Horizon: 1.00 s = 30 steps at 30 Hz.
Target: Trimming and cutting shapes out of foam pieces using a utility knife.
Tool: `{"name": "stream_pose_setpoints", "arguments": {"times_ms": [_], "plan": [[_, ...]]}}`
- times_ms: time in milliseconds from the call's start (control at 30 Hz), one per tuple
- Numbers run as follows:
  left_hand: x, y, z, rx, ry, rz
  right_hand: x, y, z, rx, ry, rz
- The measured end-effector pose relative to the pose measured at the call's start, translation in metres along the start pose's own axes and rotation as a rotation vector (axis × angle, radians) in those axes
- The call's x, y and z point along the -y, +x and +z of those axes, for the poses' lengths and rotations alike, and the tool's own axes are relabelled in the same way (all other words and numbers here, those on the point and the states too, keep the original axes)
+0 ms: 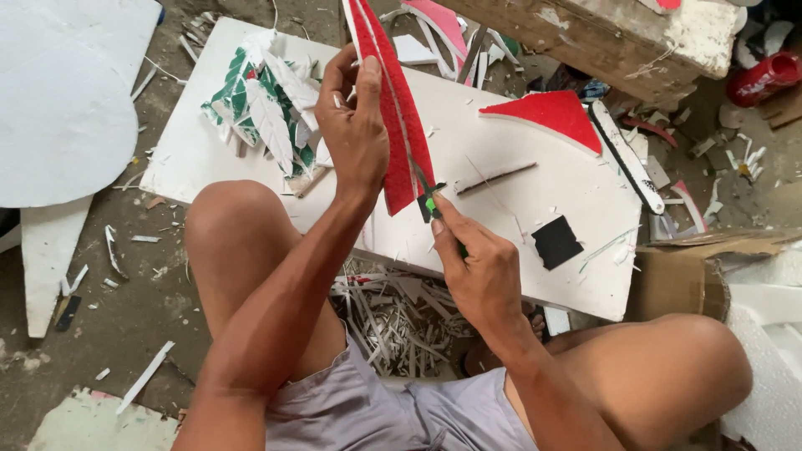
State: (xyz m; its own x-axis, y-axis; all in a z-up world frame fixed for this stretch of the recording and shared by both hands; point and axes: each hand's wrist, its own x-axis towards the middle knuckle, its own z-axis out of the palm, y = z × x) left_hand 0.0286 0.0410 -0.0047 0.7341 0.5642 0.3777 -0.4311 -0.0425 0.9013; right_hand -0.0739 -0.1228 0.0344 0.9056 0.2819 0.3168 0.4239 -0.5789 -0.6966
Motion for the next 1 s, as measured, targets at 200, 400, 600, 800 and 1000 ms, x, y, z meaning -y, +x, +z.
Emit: {"name": "stream_pose_setpoints", "arguments": {"times_ms": [200, 400, 600, 800, 1000], "plan": [[0.006, 0.01, -0.004, -0.045, 0.037, 0.031, 0.003, -0.004, 0.001, 0.015, -0.016, -0.043], [-0.001, 0.009, -0.005, -0.064, -0.008, 0.021, 0.008, -0.011, -0.002, -0.035, 0.089, 0.043], [0.005, 0.014, -0.007, -0.089, 0.016, 0.092, 0.001, -0.016, 0.008, -0.141, -0.063, -0.111], [0.007, 0.01, -0.004, -0.067, 0.013, 0.099, -0.007, -0.01, 0.021, -0.087, -0.084, -0.166], [0.007, 0.011, -0.004, -0.074, -0.009, 0.095, -0.01, -0.01, 0.03, -0.051, -0.127, -0.18]]}}
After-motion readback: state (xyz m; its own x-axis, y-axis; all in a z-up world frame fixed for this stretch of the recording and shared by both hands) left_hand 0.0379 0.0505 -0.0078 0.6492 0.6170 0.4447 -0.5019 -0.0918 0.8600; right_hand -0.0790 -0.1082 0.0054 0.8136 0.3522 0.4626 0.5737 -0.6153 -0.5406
